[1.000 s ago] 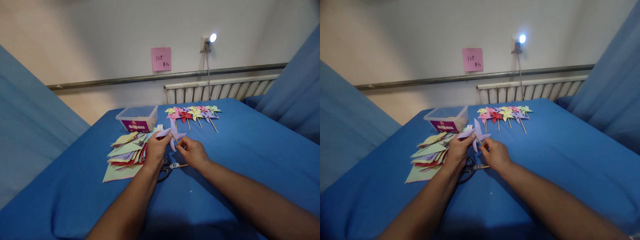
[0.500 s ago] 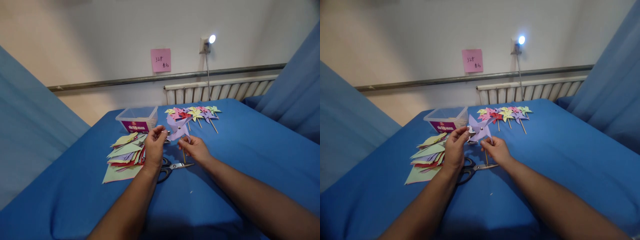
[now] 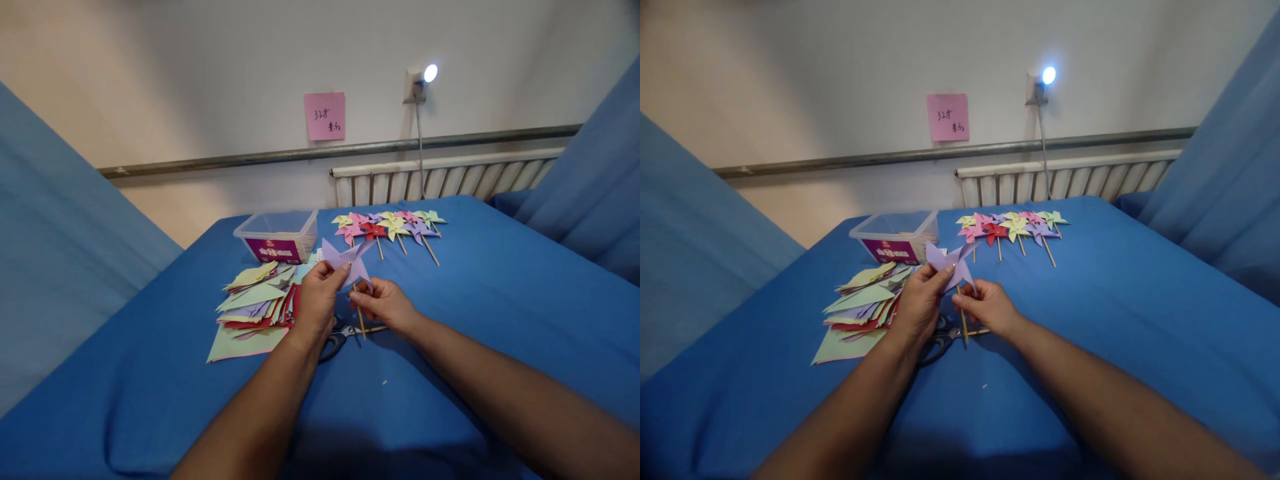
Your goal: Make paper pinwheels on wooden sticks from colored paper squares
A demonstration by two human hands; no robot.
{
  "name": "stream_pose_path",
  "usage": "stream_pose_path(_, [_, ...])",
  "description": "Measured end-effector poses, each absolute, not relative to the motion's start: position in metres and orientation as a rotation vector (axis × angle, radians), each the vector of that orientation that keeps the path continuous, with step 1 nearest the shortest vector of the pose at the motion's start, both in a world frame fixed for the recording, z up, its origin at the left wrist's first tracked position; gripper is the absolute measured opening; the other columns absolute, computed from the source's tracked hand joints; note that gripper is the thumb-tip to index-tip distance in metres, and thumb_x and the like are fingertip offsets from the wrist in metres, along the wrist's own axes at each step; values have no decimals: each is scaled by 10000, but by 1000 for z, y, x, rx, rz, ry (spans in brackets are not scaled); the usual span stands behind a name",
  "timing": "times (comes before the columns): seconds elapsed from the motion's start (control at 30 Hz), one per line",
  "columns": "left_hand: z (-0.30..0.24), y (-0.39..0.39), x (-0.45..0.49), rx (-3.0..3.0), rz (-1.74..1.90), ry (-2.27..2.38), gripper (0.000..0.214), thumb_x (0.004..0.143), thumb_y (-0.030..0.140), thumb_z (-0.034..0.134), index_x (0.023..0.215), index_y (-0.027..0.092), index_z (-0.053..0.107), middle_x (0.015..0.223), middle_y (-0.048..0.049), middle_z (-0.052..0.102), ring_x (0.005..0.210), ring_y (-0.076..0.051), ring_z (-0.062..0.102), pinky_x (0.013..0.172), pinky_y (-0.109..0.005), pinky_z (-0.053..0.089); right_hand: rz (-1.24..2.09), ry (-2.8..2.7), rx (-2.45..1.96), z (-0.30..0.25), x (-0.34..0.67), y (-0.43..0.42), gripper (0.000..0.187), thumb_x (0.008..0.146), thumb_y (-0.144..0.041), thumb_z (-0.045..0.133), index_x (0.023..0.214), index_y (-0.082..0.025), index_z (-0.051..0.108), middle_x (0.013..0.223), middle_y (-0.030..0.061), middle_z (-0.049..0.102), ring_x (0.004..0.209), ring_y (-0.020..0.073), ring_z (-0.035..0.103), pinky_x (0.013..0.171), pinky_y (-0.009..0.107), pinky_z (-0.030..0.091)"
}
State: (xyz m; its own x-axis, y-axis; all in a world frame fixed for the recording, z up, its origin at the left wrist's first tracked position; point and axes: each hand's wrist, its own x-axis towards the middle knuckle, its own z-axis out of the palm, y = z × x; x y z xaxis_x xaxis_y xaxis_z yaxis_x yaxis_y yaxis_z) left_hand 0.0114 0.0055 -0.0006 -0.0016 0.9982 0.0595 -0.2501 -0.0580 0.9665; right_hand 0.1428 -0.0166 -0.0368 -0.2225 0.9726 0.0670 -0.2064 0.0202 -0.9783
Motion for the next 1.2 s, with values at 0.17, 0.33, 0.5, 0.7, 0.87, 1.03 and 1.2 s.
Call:
stream_pose_path(0.17, [0,9,7,1049,1318,1016,311,604,319,794,837,134,704,780,-40,686,674,-141,580,686,-270,440,1391,-1176,-816,-36,154,-14,332,755,-516,702,824,-196,647,699,-6,612,591,109,509,545,249,356])
stream_pose_path(0.33, [-5,8,8,1152,1245,1060,266,604,309,782,781,133,693,745,-43,679,670,-155,585,681,-279,439,1434,-1109,-782,-34,158,-11,305,739,-477,733,732,-187,638,648,-14,588,593,108,472,594,260,351])
stream_pose_path(0.5, [-6,7,10,1192,1230,1062,244,616,304,766,775,134,691,741,-41,679,660,-148,581,680,-276,442,1508,-1070,-779,-34,155,-11,304,694,-458,771,713,-191,626,650,-21,578,565,99,431,557,251,319])
stream_pose_path(0.7, [-6,7,10,1151,1203,1031,301,610,321,779,822,124,699,789,-67,701,686,-168,613,703,-297,464,1537,-1023,-739,-36,154,-9,278,688,-409,791,685,-190,619,640,-28,585,545,84,436,542,238,314])
stream_pose_path(0.87, [-6,7,9,1169,1205,1031,301,621,337,782,820,129,691,769,-58,697,662,-168,611,665,-291,461,1529,-994,-766,-38,156,-8,313,719,-481,749,705,-191,631,590,-30,563,523,93,440,529,245,319])
stream_pose_path(1.03, [-4,6,9,1226,1201,1056,304,617,343,786,817,130,702,759,-47,691,668,-160,601,659,-274,447,1411,-1081,-847,-38,158,-6,307,722,-462,750,672,-191,614,533,-43,540,486,86,426,503,244,285])
stream_pose_path(1.2, [-2,6,9,1238,1227,1076,294,615,345,782,807,137,701,759,-40,688,672,-158,593,656,-269,438,1319,-1172,-894,-38,161,-4,337,741,-517,710,723,-191,624,542,-38,560,490,94,456,505,248,316])
